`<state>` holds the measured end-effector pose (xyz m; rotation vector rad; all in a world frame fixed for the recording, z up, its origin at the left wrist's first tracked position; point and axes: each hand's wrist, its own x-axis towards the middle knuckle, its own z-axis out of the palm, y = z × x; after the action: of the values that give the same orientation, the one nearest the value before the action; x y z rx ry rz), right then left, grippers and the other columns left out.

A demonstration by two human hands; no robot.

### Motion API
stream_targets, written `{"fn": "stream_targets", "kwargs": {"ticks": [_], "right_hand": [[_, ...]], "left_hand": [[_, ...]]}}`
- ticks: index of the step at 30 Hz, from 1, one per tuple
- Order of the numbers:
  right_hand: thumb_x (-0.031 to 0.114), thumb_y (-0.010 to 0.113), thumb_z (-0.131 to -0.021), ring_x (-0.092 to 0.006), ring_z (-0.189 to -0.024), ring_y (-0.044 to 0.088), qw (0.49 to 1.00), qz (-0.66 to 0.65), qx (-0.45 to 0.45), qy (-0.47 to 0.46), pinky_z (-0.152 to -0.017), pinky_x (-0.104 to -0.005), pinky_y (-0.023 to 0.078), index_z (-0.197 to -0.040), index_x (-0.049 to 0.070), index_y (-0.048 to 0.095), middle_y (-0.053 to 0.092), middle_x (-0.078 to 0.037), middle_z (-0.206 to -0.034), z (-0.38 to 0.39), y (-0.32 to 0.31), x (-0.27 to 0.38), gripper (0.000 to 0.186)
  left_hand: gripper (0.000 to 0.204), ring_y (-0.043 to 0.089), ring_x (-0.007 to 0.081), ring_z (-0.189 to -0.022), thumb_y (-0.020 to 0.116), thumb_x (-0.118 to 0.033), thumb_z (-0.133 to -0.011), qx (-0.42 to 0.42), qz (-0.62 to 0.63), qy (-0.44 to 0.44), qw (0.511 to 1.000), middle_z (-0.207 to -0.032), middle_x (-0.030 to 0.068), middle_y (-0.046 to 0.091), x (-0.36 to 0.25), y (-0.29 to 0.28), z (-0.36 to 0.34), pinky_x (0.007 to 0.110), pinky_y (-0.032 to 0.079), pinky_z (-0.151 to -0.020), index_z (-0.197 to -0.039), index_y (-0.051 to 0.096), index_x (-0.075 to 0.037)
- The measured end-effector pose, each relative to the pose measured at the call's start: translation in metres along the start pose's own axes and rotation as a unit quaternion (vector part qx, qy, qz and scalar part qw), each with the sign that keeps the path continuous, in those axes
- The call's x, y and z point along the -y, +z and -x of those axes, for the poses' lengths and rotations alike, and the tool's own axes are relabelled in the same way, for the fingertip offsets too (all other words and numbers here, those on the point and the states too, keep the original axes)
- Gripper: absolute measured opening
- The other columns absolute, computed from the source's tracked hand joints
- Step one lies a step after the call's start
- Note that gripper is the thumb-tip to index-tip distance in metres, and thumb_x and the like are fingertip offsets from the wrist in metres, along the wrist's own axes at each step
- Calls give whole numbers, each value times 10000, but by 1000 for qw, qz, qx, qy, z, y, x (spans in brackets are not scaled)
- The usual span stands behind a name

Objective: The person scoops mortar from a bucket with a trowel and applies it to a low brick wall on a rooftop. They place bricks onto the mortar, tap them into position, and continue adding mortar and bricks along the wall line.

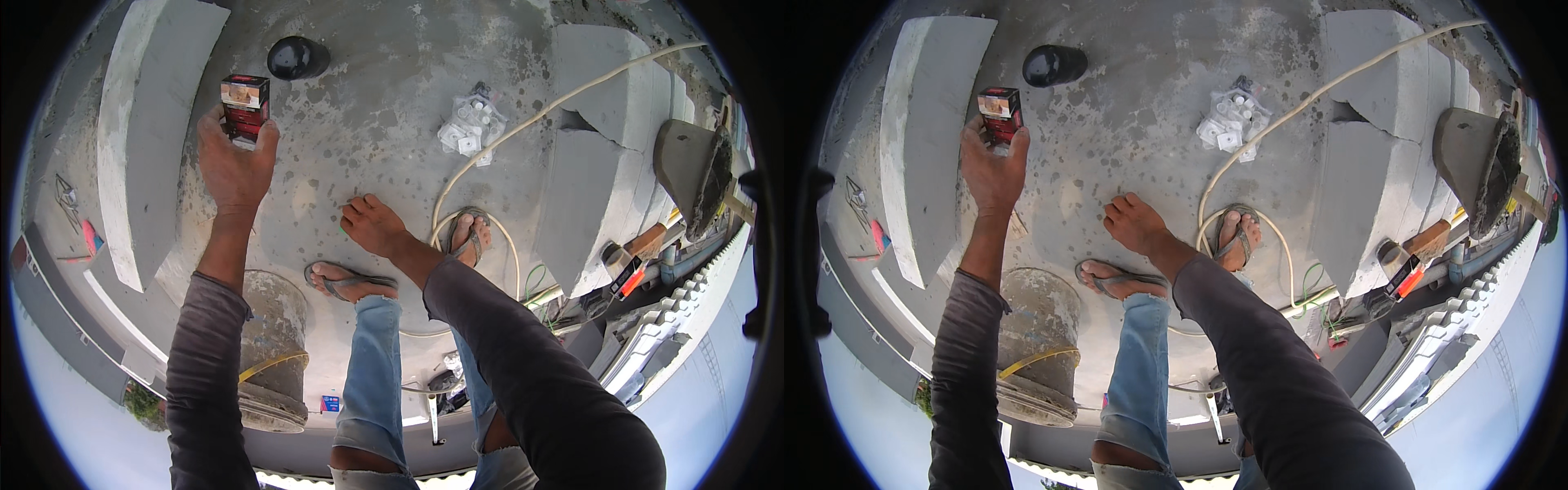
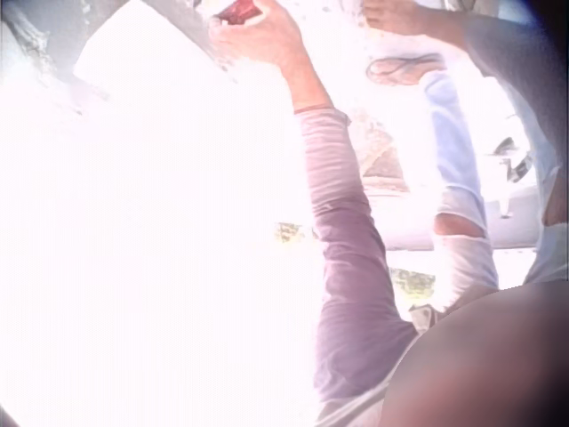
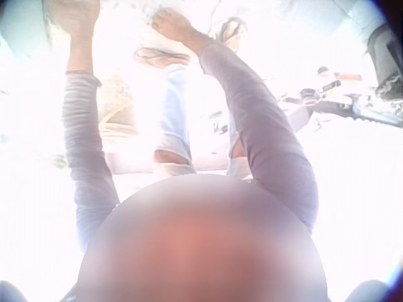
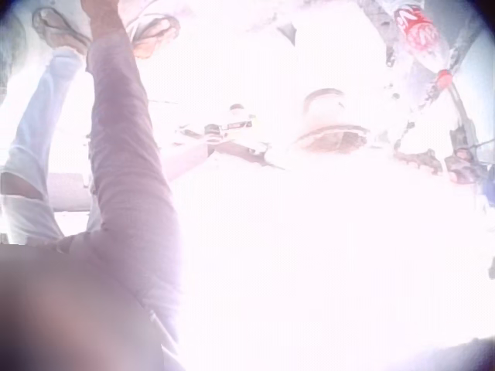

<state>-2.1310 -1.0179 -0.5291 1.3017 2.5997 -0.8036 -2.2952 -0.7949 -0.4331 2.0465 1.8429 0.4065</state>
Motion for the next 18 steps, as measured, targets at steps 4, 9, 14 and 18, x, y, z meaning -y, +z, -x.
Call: {"fn": "stream_targets", "kwargs": {"ticks": [4, 9, 14, 18], "right_hand": [[158, 663, -888, -254, -1108, 579, 989, -87, 20, 114, -957, -401, 475, -1145, 88, 641, 629, -68, -1144, 44, -14, -2, 267], [103, 709, -840, -307, -1033, 635, 922, -263, -67, 277, -890, -454, 531, -1123, 51, 616, 637, -129, -1076, 149, -60, 12, 302], [47, 717, -850, -319, -909, 675, 799, -336, -235, 440, -800, -451, 568, -1126, 38, 588, 651, -144, -981, 244, -124, 2, 305], [90, 733, -906, -268, -847, 708, 599, -369, -388, 595, -728, -437, 570, -1152, 33, 580, 680, -134, -965, 291, -157, -41, 296]], "left_hand": [[625, 675, 417, -1085, 792, -280, -776, 52, -27, 9, 998, -1164, 235, 648, -44, 10, -61, 492, 548, -932, -1221, 502, 48], [699, 651, 445, -1151, 803, -319, -806, 134, -135, -41, 981, -1247, 275, 610, -81, 38, -93, 514, 549, -952, -1277, 437, 45], [741, 636, 429, -1185, 866, -287, -791, 155, -149, 7, 977, -1275, 242, 610, -117, 36, -86, 522, 541, -971, -1323, 451, 19], [796, 638, 402, -1186, 892, -255, -751, 150, -135, 146, 968, -1293, 200, 619, -202, 13, -50, 504, 554, -961, -1381, 470, -15]]}}
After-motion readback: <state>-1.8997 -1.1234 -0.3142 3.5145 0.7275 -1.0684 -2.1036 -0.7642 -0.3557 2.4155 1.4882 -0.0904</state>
